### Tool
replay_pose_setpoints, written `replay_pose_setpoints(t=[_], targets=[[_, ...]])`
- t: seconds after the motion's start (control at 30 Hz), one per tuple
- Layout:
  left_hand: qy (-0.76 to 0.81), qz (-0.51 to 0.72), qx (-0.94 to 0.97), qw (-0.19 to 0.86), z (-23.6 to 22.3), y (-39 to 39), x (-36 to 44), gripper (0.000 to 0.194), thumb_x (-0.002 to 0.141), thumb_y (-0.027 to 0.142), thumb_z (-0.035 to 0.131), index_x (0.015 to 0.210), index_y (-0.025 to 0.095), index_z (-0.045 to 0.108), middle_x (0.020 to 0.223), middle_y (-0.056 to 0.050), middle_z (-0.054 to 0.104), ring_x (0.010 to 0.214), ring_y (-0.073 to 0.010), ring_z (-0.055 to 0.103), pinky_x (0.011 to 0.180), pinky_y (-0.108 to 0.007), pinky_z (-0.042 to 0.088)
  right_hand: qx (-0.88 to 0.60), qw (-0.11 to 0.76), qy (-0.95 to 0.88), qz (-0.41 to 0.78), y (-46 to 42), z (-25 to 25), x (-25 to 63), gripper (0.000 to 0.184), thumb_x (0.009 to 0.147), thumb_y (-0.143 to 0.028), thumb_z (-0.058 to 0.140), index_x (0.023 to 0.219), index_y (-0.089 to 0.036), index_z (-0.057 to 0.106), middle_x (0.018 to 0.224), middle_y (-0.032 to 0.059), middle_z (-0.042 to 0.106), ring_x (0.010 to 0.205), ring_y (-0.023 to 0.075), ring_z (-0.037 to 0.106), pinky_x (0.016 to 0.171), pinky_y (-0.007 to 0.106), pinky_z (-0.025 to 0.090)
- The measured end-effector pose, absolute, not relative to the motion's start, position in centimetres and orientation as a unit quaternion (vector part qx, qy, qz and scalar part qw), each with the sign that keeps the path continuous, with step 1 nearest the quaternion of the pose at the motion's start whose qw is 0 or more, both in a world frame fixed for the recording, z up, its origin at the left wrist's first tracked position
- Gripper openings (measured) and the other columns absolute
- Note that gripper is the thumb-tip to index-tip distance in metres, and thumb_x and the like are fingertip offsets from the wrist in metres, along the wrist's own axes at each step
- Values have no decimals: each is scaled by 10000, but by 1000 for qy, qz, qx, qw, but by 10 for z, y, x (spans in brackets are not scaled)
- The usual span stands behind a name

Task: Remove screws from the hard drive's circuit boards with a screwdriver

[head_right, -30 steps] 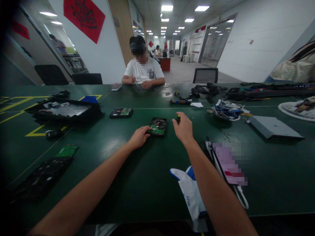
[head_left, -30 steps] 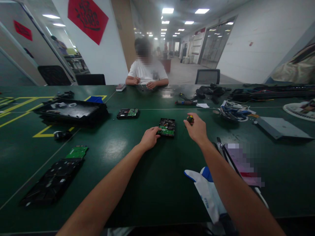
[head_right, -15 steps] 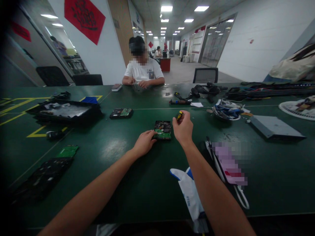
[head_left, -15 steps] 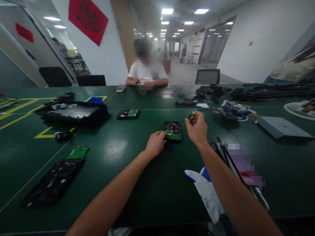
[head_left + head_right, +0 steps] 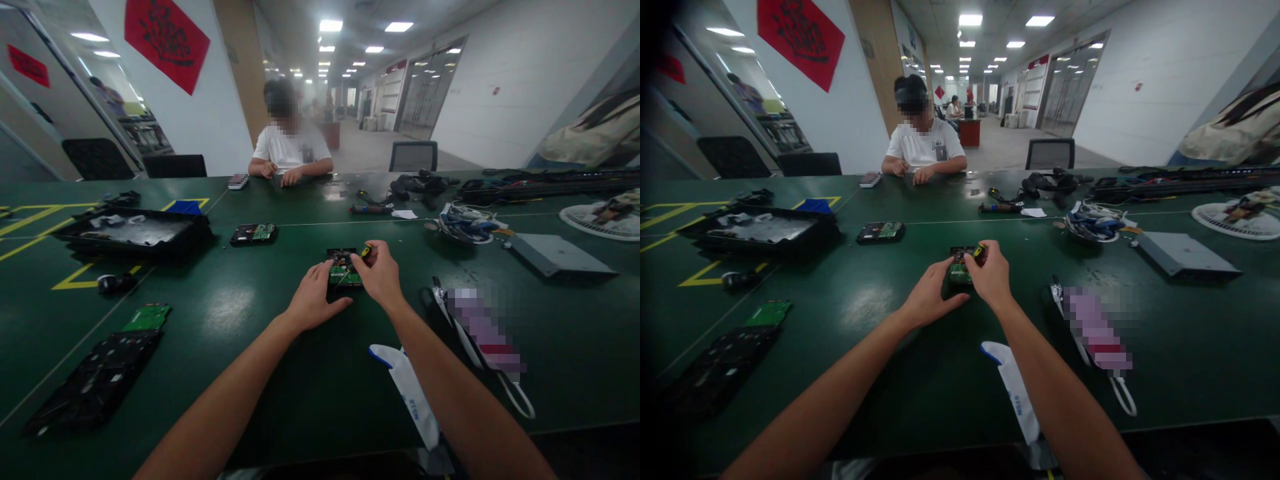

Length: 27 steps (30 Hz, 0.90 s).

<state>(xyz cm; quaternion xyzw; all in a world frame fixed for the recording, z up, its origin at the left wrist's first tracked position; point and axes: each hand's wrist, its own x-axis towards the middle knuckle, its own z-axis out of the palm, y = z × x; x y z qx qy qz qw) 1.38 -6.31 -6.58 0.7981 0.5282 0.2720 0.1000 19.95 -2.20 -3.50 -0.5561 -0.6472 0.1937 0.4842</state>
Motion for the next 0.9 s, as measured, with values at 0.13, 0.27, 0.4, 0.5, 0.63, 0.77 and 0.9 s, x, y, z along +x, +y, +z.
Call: replay_pose_setpoints(t=[0.13,0.27,0.4,0.5,0.63,0.77,0.9], targets=[[519,329,778,136,-55,-66,26,606,923,403,612,1460,186,432,1394,-132,591,1238,-262,592,1057,-412,471,-532,457,-677,223,-35,-34,188,385,859,-409,643,1181,-219,550,1033,68,709,860,208,703,797,340,556],[491,373,774,145,-62,-64,26,383,968,218,531,1349,192,559,1256,-95,681,1121,-219,657,1002,-370,514,-528,403,-709,238,-51,-31,190,391,913,-400,572,1260,-229,514,1102,78,695,931,214,699,845,355,552],[500,397,763,105,-71,-60,17,401,962,179,527,1363,193,553,1229,-110,653,1102,-227,644,966,-385,533,-628,303,-712,77,-74,-24,219,641,935,-467,521,1470,-157,352,1326,222,549,1182,359,586,968,517,470],[527,426,731,76,-75,-56,9,409,968,175,513,1376,198,541,1218,-114,620,1084,-224,629,943,-378,538,-743,206,-635,-39,-91,-21,249,775,884,-527,571,1492,-120,317,1401,310,423,1273,504,451,984,668,359],[532,446,716,65,-81,-50,5,431,959,173,518,1388,220,530,1197,-108,595,1055,-225,624,918,-380,541,-810,122,-570,-61,-99,-24,279,794,892,-578,517,1490,-103,302,1393,330,385,1270,543,426,975,694,315],[536,451,710,70,-83,-51,6,448,958,197,516,1404,232,514,1203,-110,567,1035,-226,620,882,-380,542,-821,104,-560,-34,-98,-26,290,784,908,-578,487,1488,-86,298,1351,321,422,1218,508,494,979,669,324],[545,473,688,72,-79,-45,-1,389,948,186,510,1332,211,568,1177,-114,553,1035,-225,598,891,-375,518,-793,162,-583,-73,-97,-17,285,717,922,-525,488,1470,-87,339,1370,299,421,1243,481,478,1021,669,303]])
